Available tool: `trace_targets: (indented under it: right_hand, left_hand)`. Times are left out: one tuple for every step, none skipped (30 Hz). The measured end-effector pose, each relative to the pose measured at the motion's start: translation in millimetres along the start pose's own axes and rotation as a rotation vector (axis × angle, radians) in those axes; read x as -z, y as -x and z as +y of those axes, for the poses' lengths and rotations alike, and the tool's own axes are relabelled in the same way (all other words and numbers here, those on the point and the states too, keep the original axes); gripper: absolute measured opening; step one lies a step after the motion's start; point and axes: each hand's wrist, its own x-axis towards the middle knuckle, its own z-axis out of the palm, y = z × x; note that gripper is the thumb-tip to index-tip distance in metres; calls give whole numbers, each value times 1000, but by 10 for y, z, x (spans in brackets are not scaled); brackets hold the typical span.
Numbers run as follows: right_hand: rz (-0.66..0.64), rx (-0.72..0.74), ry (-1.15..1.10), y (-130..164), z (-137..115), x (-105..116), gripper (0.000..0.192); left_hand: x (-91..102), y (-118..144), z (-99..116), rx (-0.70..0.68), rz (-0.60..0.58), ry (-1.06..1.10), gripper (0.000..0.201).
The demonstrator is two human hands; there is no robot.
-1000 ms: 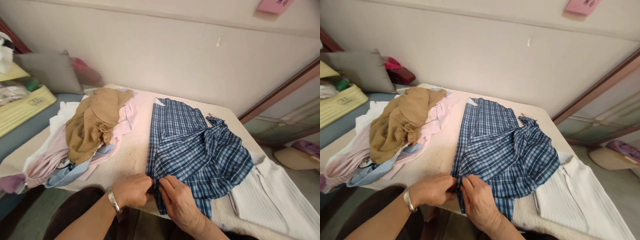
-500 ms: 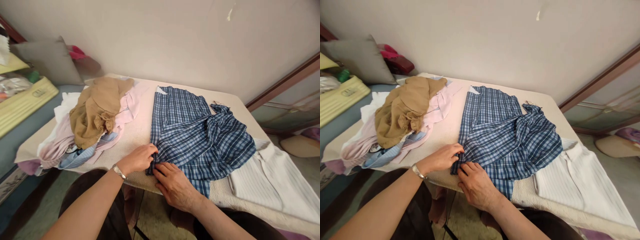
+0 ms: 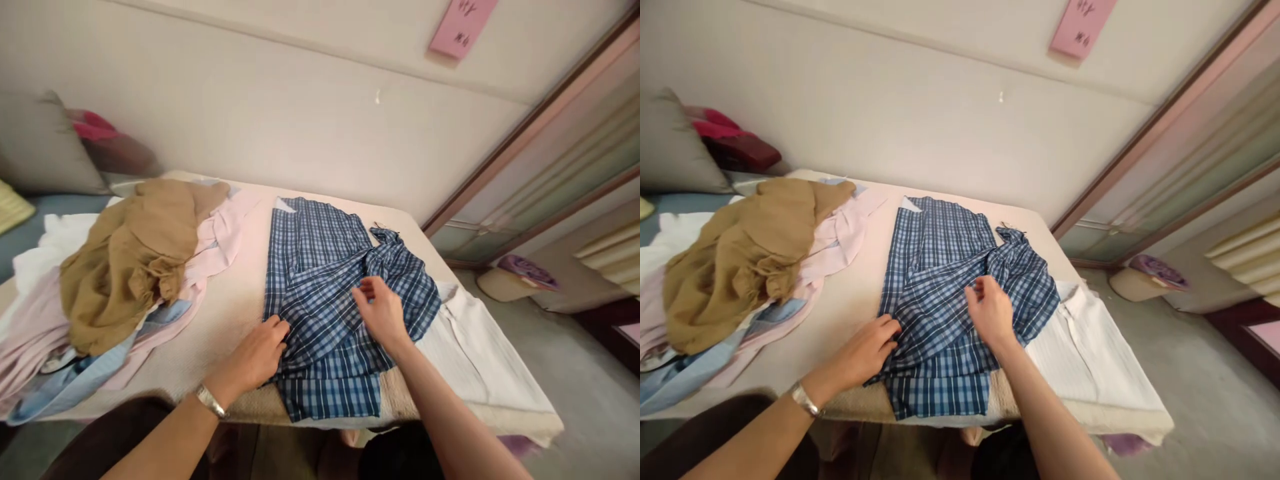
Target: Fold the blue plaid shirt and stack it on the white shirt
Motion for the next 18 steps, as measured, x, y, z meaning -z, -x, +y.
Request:
trace_targets:
  right_hand:
    - [27,-144,65,-213,133,40,29]
    - [43,-291,127,-417,260,68,33]
    - [60,-397,169,-606,376,80,39]
    - [69,-483,201,-776,477,77,46]
    - [75,-545,223,-924,560,58,54]
    - [78,-585,237,-1052,624,28,62]
    - [76,-615,250,-1162,672,-12,69]
    - [71,-633,260,-1257,707,-57,73]
    - [64,-638,268,-1338,732,-103,75]
    - [56,-636,276,-1410,753,-149,74]
    - [48,-631,282,-1473,772,-190,72]
    - [41,-628,287,-1528,792,-226,68]
    - [36,-628,291,-1576,816,-255,64]
    - [33,-628,292,-1619,844,-276,59]
    - [29,-626,289,-1656,877,-286,52]
    - [25,-619,280,-1688,913,-283,45]
    - [25,-607,268,-1718,951,-267,38]
    - [34,-590,256,-1744,990,-236,34]
  left_hand:
    - [-8,2,-7,12,-13,15,9]
    - [-11,7,-15,26,-25,30,9]
    - [-9,13,-24,41,-38,46,10]
    - [-6,19,-32,53,-54,63,12]
    - [-3,24,-39,61,-71,83,14]
    - [-1,28,-46,64,-88,102,16]
    - [-2,30,-52,66,-105,117,17]
    - [-6,31,-56,69,-119,129,19]
    - [-11,30,-60,73,-125,138,21]
    - [-17,30,-61,78,-127,145,23]
    - [-22,29,-62,84,-124,150,24]
    - [-26,29,-62,90,-123,158,26]
    - [-26,29,-60,96,-125,169,27]
    - [-22,30,-58,103,-130,182,28]
    - [-14,31,-56,109,-139,195,28]
    - [-4,31,-55,117,-148,205,28]
    - [8,30,-54,127,-155,213,28]
    - [18,30,-54,136,-162,219,28]
